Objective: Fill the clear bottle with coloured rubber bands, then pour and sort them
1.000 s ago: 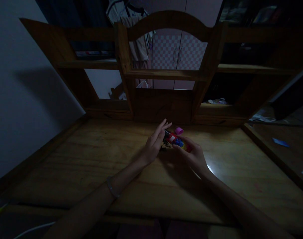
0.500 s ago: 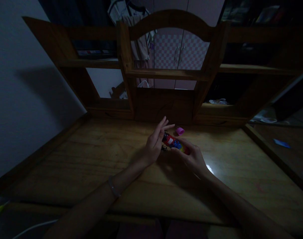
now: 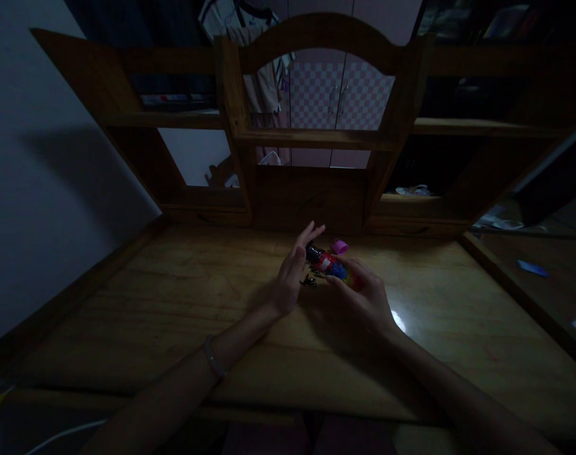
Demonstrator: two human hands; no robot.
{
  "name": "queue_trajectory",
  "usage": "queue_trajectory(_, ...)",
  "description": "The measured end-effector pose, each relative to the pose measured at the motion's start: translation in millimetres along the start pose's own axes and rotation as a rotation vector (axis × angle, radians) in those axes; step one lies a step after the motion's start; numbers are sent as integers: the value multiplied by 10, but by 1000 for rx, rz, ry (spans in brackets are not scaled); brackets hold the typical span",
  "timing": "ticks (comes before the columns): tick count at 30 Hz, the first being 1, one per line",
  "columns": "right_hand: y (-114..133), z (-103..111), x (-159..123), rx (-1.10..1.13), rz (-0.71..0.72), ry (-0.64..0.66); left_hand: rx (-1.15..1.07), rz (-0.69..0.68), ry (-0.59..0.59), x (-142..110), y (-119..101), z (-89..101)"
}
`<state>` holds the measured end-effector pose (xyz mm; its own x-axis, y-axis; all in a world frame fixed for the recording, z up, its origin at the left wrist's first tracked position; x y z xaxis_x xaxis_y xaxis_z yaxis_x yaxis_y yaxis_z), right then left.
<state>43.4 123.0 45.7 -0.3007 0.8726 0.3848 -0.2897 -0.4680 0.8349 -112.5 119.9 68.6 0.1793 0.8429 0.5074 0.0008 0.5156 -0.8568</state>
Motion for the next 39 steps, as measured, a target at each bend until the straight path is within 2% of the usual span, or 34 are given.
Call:
queue_trajectory(3, -25, 25, 6, 3, -39, -25, -22, -2, -30, 19, 19, 49)
queue_trajectory(9, -46, 54, 11, 4, -53, -42, 93, 7, -81, 53, 52, 134)
queue_trajectory(13, -25, 55, 12, -4, -32, -23, 27, -10, -112, 92, 117, 204)
queue_trajectory(16, -9, 56, 17, -19, -26, -16, -31, 28, -165, 117, 197, 294)
queue_trajectory(19, -1, 49, 25, -20, -24, 0, -2, 75, -237, 121, 245, 387)
queue_trajectory(21, -7, 51, 28, -18, -22, 6, 24, 96, -242, 124, 256, 412)
queue_trajectory(26, -75, 85, 42, 9, -54, 23, 88, 144, -157, 139, 272, 412)
queue_trajectory(31, -112, 128, 72, 59, -99, 52, 213, 98, -28, 164, 192, 382)
queue_trajectory(39, -218, 87, 60, 273, -256, 99, 178, 55, 148, 174, 144, 307)
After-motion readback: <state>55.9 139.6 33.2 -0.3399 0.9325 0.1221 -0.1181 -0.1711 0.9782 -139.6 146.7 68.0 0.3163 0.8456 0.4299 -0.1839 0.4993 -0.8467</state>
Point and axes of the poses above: each hand's wrist, its own x-axis towards the middle knuckle, its own z-axis out of the back of the hand, y = z × x, the point moved 6 cm from there along x, towards the middle knuckle, and after that the axes turned 6 degrees about y, right-handed, at the moved point
